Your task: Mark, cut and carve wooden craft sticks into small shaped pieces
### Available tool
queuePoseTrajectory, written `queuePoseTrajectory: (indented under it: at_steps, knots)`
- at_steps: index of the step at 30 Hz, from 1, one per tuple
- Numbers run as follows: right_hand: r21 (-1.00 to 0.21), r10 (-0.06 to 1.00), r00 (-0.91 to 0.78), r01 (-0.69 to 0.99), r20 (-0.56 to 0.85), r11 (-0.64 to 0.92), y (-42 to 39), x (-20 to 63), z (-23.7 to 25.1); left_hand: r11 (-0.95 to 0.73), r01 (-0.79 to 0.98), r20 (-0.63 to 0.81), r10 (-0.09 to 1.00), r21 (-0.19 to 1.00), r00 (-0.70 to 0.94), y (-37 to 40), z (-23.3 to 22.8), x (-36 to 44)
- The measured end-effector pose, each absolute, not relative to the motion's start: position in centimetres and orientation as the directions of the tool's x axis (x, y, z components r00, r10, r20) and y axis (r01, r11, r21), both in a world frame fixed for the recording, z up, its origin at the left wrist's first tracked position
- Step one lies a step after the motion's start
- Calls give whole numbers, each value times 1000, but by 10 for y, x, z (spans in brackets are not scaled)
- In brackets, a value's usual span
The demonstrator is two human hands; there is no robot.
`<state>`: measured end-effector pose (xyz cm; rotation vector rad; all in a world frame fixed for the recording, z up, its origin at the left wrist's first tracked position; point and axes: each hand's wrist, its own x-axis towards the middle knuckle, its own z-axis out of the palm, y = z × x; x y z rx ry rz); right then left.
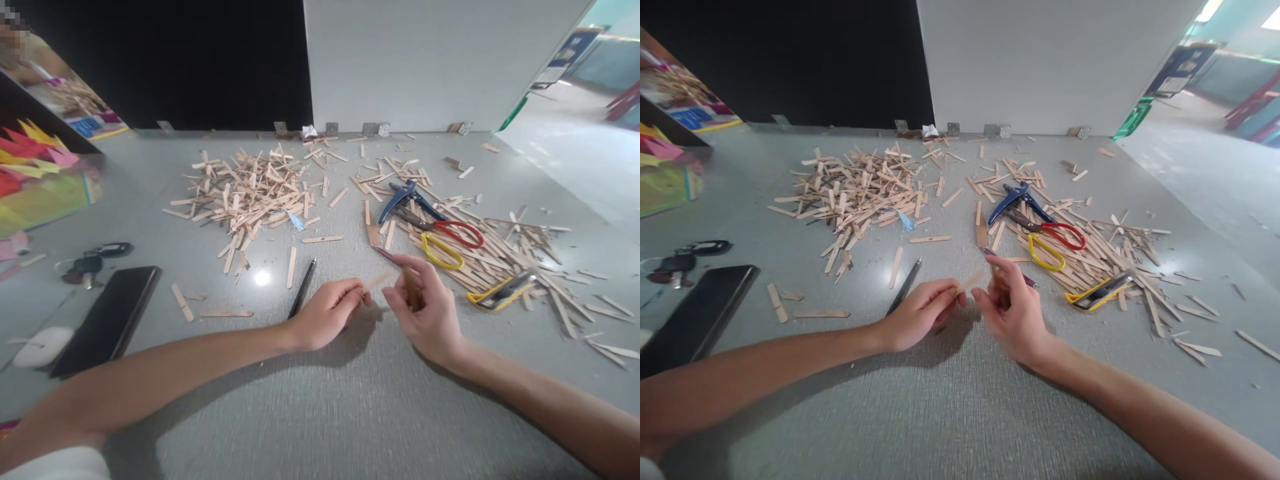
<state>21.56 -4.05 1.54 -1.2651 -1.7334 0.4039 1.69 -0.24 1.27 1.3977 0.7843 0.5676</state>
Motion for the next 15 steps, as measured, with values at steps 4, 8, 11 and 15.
queuePoseTrajectory:
  at_steps: [4, 8, 11, 15]
  knots:
    - [-742, 897, -54, 541, 438, 395, -40, 213, 26, 42, 150, -132, 737, 988, 663, -3, 14, 15]
    - [-723, 886, -54, 555, 461, 410, -40, 212, 27, -26, 147, -83, 725, 989, 683, -2, 13, 14]
    - [-717, 877, -36, 561, 479, 414, -40, 212, 24, -65, 163, -67, 718, 984, 693, -1, 11, 13]
    - [-721, 883, -5, 576, 469, 386, -37, 215, 20, -26, 108, -59, 698, 994, 713, -1, 6, 13]
